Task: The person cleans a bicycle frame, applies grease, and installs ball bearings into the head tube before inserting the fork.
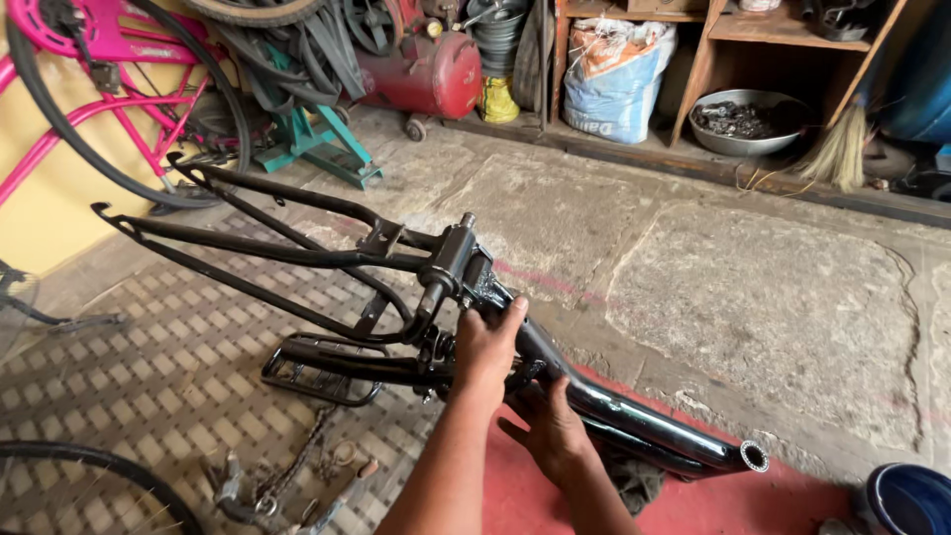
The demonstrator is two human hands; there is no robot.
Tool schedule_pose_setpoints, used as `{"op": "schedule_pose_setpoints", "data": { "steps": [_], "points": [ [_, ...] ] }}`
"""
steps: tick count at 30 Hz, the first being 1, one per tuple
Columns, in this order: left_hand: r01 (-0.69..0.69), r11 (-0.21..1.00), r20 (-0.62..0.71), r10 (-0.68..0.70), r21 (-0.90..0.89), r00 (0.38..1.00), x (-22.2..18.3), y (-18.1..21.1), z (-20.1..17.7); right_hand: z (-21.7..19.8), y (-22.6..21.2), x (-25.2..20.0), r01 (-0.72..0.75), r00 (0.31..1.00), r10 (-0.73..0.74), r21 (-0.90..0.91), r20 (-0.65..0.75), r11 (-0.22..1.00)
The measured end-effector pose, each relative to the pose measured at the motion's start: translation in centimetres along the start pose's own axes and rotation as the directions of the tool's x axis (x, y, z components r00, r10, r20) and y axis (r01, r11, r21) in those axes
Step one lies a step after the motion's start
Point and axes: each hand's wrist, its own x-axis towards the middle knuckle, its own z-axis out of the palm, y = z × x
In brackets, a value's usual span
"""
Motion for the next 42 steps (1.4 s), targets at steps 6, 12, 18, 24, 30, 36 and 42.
{"op": "schedule_pose_setpoints", "data": {
  "steps": [6,12,18,24,30,36,42],
  "points": [
    [-0.203,0.972,-0.022,0.207,0.119,0.978,0.3,1.5,-1.3,6.4,-1.5,-1.0,0.045,0.995,-0.048,0.038,0.088,0.998],
    [-0.542,0.785,-0.154,0.521,-0.3,0.84,-1.7,11.6,-6.4,13.8,-8.7,-5.7,0.342,0.927,-0.28,-0.252,0.25,0.906],
    [-0.576,0.476,-0.084,0.718,-0.665,0.691,-8.9,27.0,-9.8,19.1,-15.9,-14.7,0.778,0.533,-0.843,-0.433,0.07,0.456],
    [-0.483,0.354,-0.074,0.742,-0.801,0.666,-14.7,36.0,-5.7,18.7,-22.2,-17.4,0.795,0.442,-0.894,-0.43,-0.07,0.427],
    [-0.421,0.247,-0.063,0.798,-0.873,0.599,-17.8,36.3,-2.4,20.8,-28.9,-22.4,0.781,0.541,-0.841,-0.354,-0.029,0.515],
    [-0.44,0.244,-0.066,0.812,-0.864,0.58,-16.9,35.7,-3.5,23.0,-32.6,-22.5,0.683,0.603,-0.796,-0.481,-0.055,0.55],
    [-0.259,0.238,-0.001,0.736,-0.936,0.677,-15.2,30.6,-7.5,23.7,-34.8,-21.3,0.64,0.433,-0.886,-0.749,0.167,0.171]
  ]
}}
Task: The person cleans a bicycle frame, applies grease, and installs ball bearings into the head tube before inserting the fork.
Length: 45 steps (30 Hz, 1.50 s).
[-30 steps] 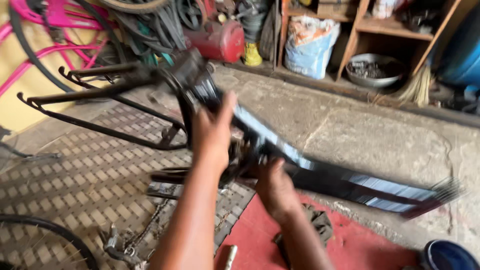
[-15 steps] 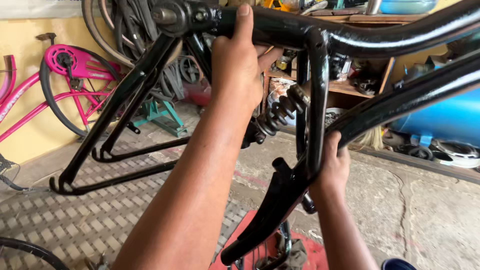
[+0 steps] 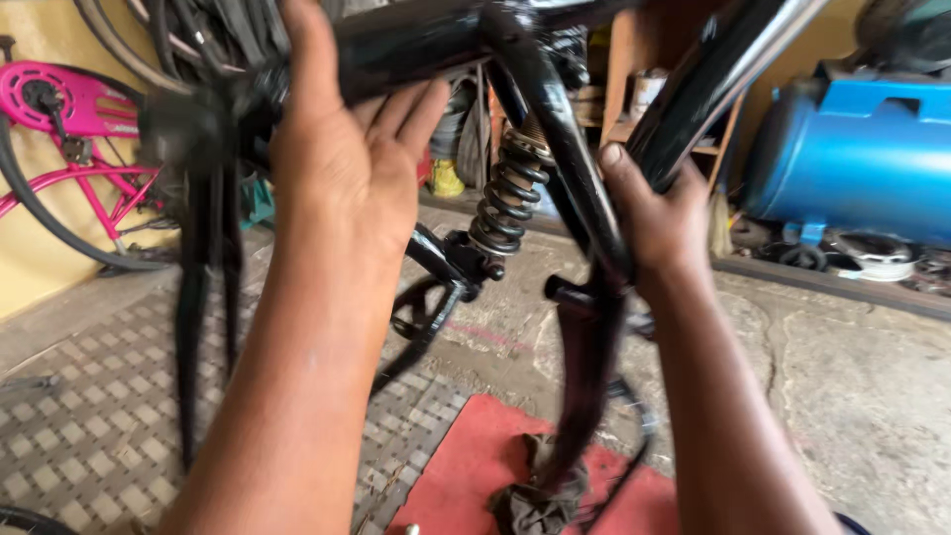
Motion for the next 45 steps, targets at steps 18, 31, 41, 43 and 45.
{"op": "schedule_pose_setpoints", "data": {
  "steps": [18,31,41,43,45],
  "points": [
    [0.427,0.888,-0.287,-0.46,-0.172,0.84,-10.2,-16.5,-15.3,14.0,-2.1,-0.1,0.701,0.689,0.048,-0.682,0.723,0.207],
    [0.302,0.759,-0.351,-0.564,-0.577,0.748,-19.0,-30.7,-20.7,10.6,15.1,-3.9,0.767,0.522,0.274,-0.585,0.808,0.263],
    [0.252,0.7,-0.33,-0.582,-0.668,0.743,-22.6,-40.8,-25.4,6.7,23.8,-3.6,0.729,0.495,0.351,-0.6,0.795,0.331],
    [0.264,0.694,-0.354,-0.611,-0.67,0.709,-23.1,-42.1,-25.7,6.0,25.4,-3.6,0.741,0.486,0.36,-0.594,0.797,0.313],
    [0.271,0.706,-0.388,-0.621,-0.654,0.681,-23.2,-42.7,-25.6,5.6,26.5,-3.7,0.751,0.483,0.353,-0.586,0.802,0.304]
  ]
}}
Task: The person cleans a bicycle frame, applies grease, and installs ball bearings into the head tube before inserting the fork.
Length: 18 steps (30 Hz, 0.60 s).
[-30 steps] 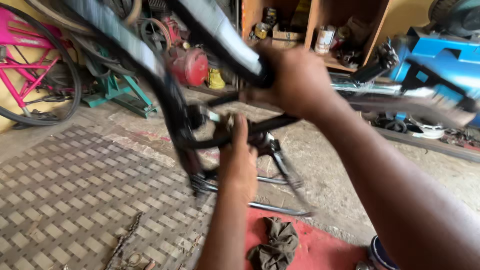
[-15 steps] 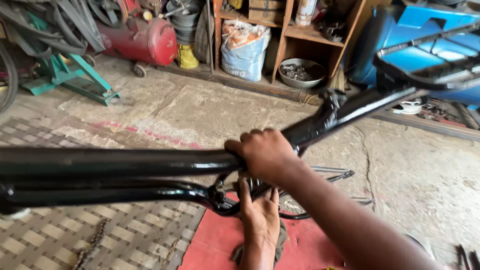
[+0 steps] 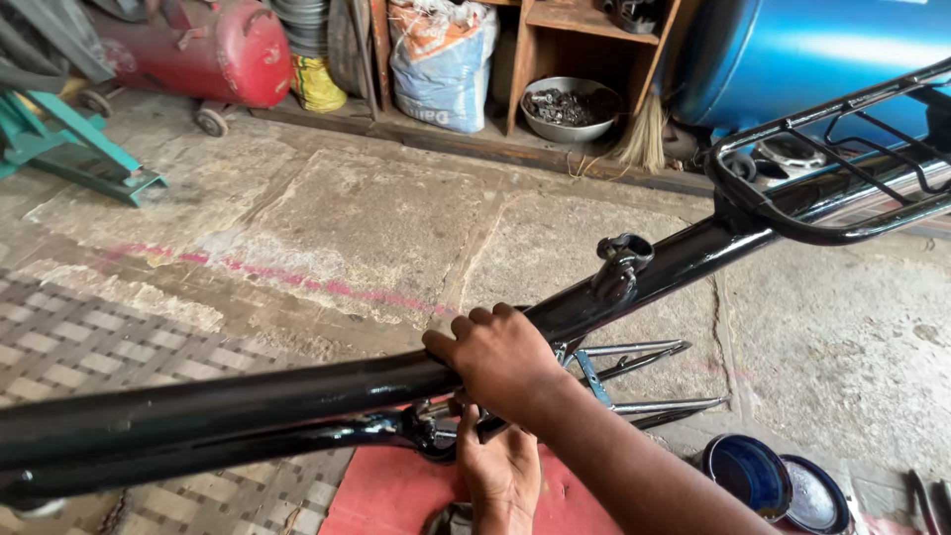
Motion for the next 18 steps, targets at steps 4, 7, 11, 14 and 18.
{"op": "schedule_pose_setpoints", "data": {
  "steps": [4,7,11,14,18],
  "points": [
    [-0.019,1.0,-0.016,0.019,0.004,1.0,0.2,-1.0,-0.3,1.2,0.8,0.1,0.007,0.999,-0.007,0.002,0.035,1.0],
    [-0.008,1.0,-0.034,0.009,0.021,0.999,0.1,-1.3,-1.1,1.6,1.1,-0.1,0.01,0.999,-0.01,0.015,0.05,1.0],
    [0.061,0.996,-0.073,-0.057,0.06,0.996,1.2,-1.7,-3.1,1.4,1.5,-0.4,0.038,0.998,-0.037,0.005,-0.043,0.999],
    [0.292,0.942,-0.279,-0.24,0.164,0.93,1.3,-1.1,-5.3,1.0,1.3,-0.4,0.024,0.999,-0.023,0.027,-0.047,0.999],
    [0.446,0.57,-0.463,-0.127,0.69,0.877,0.8,1.6,-7.3,0.5,0.6,-0.5,-0.031,0.999,0.031,0.001,-0.022,1.0]
  ]
}}
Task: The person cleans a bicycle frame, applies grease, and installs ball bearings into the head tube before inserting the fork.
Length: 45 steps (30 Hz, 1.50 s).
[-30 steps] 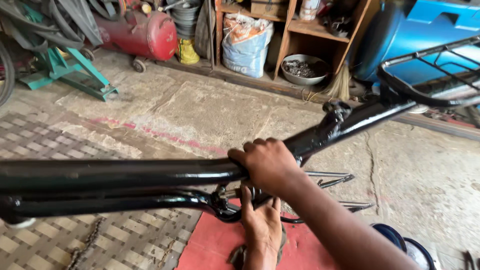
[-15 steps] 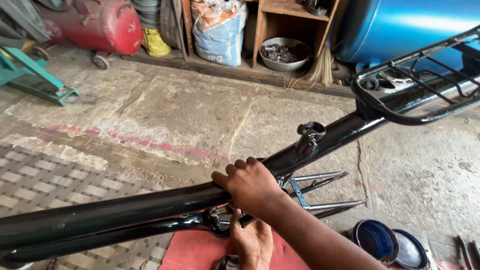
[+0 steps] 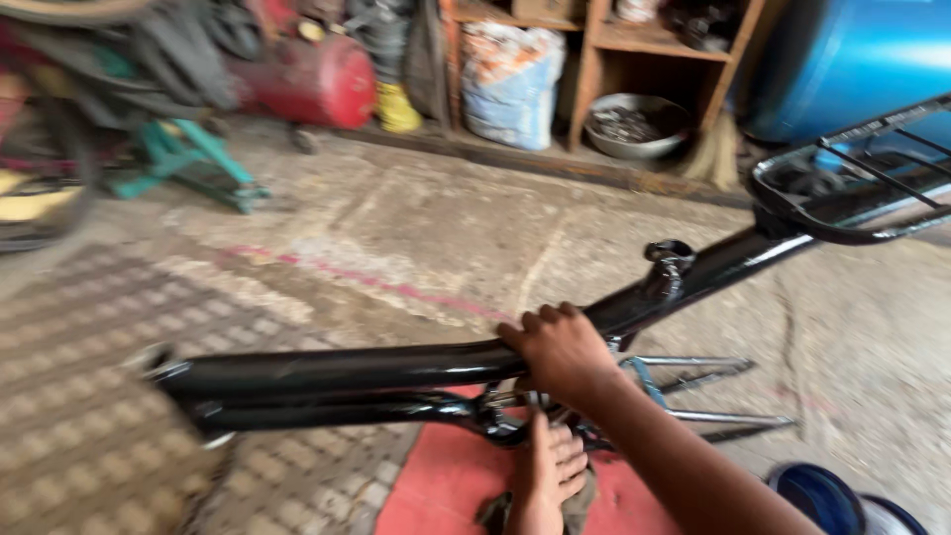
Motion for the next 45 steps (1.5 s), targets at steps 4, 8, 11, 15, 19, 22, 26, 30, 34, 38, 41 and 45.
{"op": "schedule_pose_setpoints", "data": {
  "steps": [4,8,11,15,19,22,26,30,34,38,41,45],
  "points": [
    [-0.436,0.716,-0.097,0.57,0.545,0.816,-5.4,6.2,-3.4,-0.7,-1.0,-0.2,-0.073,0.996,0.071,0.02,0.058,0.997],
    [-0.573,0.333,-0.258,0.943,0.749,0.21,-15.8,17.5,-5.6,-0.5,-1.2,-0.1,-0.159,0.978,0.155,0.011,0.143,0.987],
    [-0.407,0.277,-0.315,0.949,0.87,-0.029,-22.8,24.1,-9.0,0.1,-1.4,0.0,-0.149,0.983,0.144,0.034,0.116,0.988],
    [-0.449,0.441,-0.41,0.896,0.777,0.172,-26.6,30.4,-14.9,0.1,-2.5,0.1,-0.195,0.961,0.198,-0.033,0.192,0.98],
    [-0.607,0.477,-0.25,0.871,0.635,0.423,-24.5,32.4,-17.9,-0.1,-4.1,-1.2,-0.244,0.941,0.252,-0.064,0.227,0.968],
    [-0.606,0.45,-0.167,0.869,0.656,0.466,-22.4,33.0,-19.6,0.6,-3.2,-2.7,-0.396,0.916,0.388,0.088,0.102,0.914],
    [-0.526,0.317,-0.078,0.901,0.789,0.426,-21.5,32.9,-21.7,2.7,-2.1,-4.2,-0.519,0.795,0.604,0.459,-0.052,0.722],
    [-0.59,0.175,0.074,0.925,0.788,0.373,-22.4,32.7,-23.3,3.4,-3.5,-4.9,-0.538,0.785,0.619,0.534,0.035,0.652],
    [-0.568,0.403,-0.022,0.828,0.718,0.56,-24.7,31.0,-23.5,0.0,-8.5,-4.1,-0.494,0.843,0.523,0.568,0.127,0.658],
    [-0.606,0.389,-0.02,0.852,0.693,0.523,-25.6,30.4,-23.0,-3.8,-15.4,-3.0,-0.255,0.962,0.274,0.421,0.015,0.87],
    [-0.6,0.42,-0.064,0.85,0.681,0.522,-25.3,29.9,-22.9,-5.5,-19.9,-2.3,-0.026,0.985,0.092,0.41,-0.143,0.912],
    [-0.634,0.398,-0.077,0.879,0.663,0.471,-25.4,29.5,-22.3,-7.1,-23.5,0.4,0.001,0.985,0.082,0.474,-0.154,0.881]
  ]
}}
